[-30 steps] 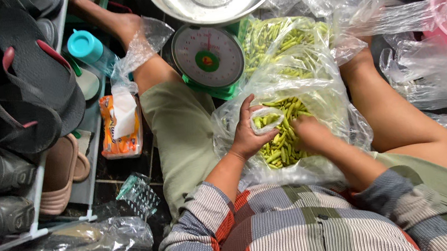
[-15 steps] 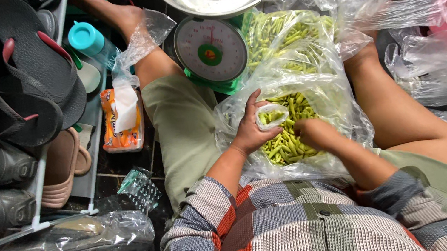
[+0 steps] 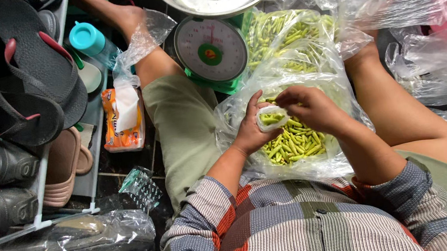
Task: The person sorts green peppers by hand from a large plastic bag into smaller plastic bags, then weighs each bag on a scale.
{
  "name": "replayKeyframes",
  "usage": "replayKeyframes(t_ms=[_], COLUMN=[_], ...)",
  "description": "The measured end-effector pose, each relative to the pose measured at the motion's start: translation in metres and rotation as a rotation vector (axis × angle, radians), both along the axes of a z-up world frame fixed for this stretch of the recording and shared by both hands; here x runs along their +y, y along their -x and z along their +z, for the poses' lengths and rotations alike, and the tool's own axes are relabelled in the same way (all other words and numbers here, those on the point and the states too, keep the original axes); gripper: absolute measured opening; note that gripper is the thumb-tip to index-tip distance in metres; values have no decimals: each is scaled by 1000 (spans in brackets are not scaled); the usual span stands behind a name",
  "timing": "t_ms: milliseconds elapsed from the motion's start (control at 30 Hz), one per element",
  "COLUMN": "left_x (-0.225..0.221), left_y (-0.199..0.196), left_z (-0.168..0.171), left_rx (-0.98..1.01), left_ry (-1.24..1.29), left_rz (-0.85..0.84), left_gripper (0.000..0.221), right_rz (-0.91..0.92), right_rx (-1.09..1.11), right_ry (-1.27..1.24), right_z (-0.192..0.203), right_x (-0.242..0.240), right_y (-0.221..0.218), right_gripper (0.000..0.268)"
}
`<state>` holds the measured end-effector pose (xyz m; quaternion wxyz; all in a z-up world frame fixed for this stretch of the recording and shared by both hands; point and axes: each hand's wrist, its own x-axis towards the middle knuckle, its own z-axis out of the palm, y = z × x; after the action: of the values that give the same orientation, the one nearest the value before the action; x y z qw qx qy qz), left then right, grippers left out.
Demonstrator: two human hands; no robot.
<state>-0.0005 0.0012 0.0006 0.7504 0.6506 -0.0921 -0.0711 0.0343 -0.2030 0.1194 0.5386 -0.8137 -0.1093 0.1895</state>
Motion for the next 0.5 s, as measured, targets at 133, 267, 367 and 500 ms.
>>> replayKeyframes(t_ms=[133,267,367,500], left_x=[-2,-3,-6,-2], left_y=[0,2,1,-6], left_z=[5,0,16,13], left_rx=[-49,-79,-97,-134], left_ry=[-29,-109,-165,-227], left_rz=[-11,1,21,-4], left_gripper=[121,120,121,124], right_rz=[-19,-94,-158,-117], right_rx=[-26,-1,-73,-111], right_ry=[221,188,219,265], right_z=[-8,-50,-52,-27], right_x=[-3,-4,-17,-15], right_y=[2,0,-9,-17], right_gripper=[29,25,23,23])
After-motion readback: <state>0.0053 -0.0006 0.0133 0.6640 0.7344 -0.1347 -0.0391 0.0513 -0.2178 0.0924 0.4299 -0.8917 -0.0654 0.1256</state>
